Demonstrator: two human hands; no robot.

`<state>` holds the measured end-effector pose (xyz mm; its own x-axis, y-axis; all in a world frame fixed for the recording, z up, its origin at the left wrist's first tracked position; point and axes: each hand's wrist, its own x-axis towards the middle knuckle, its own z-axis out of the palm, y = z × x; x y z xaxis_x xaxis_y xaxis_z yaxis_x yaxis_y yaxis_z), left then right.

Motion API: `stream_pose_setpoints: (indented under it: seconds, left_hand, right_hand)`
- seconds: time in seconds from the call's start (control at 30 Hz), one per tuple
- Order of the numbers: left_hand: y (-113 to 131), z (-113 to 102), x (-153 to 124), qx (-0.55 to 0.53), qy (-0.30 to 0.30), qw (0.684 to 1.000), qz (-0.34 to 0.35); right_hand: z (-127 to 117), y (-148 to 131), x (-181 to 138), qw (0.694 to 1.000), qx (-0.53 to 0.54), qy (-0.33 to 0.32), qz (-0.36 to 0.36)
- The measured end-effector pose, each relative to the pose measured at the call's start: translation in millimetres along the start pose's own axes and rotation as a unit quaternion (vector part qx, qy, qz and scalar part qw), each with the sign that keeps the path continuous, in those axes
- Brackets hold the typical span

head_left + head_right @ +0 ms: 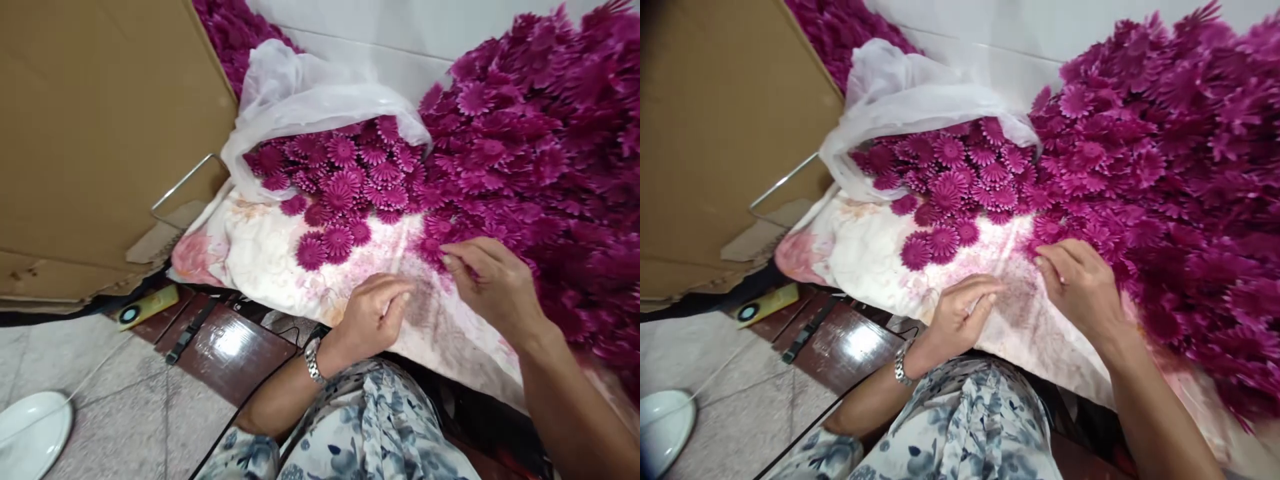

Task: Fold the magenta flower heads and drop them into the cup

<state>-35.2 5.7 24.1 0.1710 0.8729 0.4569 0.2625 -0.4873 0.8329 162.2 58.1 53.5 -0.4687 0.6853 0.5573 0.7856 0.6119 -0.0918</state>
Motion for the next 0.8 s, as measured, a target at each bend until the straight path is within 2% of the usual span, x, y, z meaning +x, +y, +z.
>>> stream_pose_setpoints:
  seconds: [0.1, 0.17, 0.3, 0.37, 0.43, 0.5, 0.63, 0.8]
  left_hand:
    - [-8.6, -17.4, -18.5, 0.052, 0.029, 0.998, 0.029]
    - [-16.0, -32.4, -24.8, 0.133, 0.057, 0.989, 0.026]
    - [-32.3, -56.8, -26.0, 0.334, 0.074, 0.938, -0.064]
    - [-39.0, -62.3, -21.9, 0.390, 0.070, 0.912, -0.105]
    - [-43.4, -64.4, -15.5, 0.414, 0.060, 0.900, -0.124]
    - [-45.9, -65.3, -8.1, 0.424, 0.046, 0.895, -0.133]
    - [-49.1, -67.7, 4.6, 0.443, 0.032, 0.888, -0.116]
    - [-51.8, -69.4, 10.0, 0.455, 0.017, 0.884, -0.104]
  right_hand:
    - [27.4, -28.6, 29.8, 0.993, 0.058, -0.084, -0.055]
    - [46.0, -45.4, 51.2, 0.986, 0.066, -0.135, -0.074]
    - [75.9, -67.8, 85.7, 0.972, 0.082, -0.198, -0.094]
    - [86.0, -72.6, 95.3, 0.964, 0.091, -0.233, -0.093]
    - [92.5, -73.7, 100.0, 0.956, 0.103, -0.261, -0.086]
    - [95.2, -72.1, 101.4, 0.953, 0.126, -0.267, -0.075]
    - [93.8, -68.2, 100.6, 0.948, 0.207, -0.238, -0.039]
    - [93.4, -65.6, 99.1, 0.936, 0.286, -0.189, 0.083]
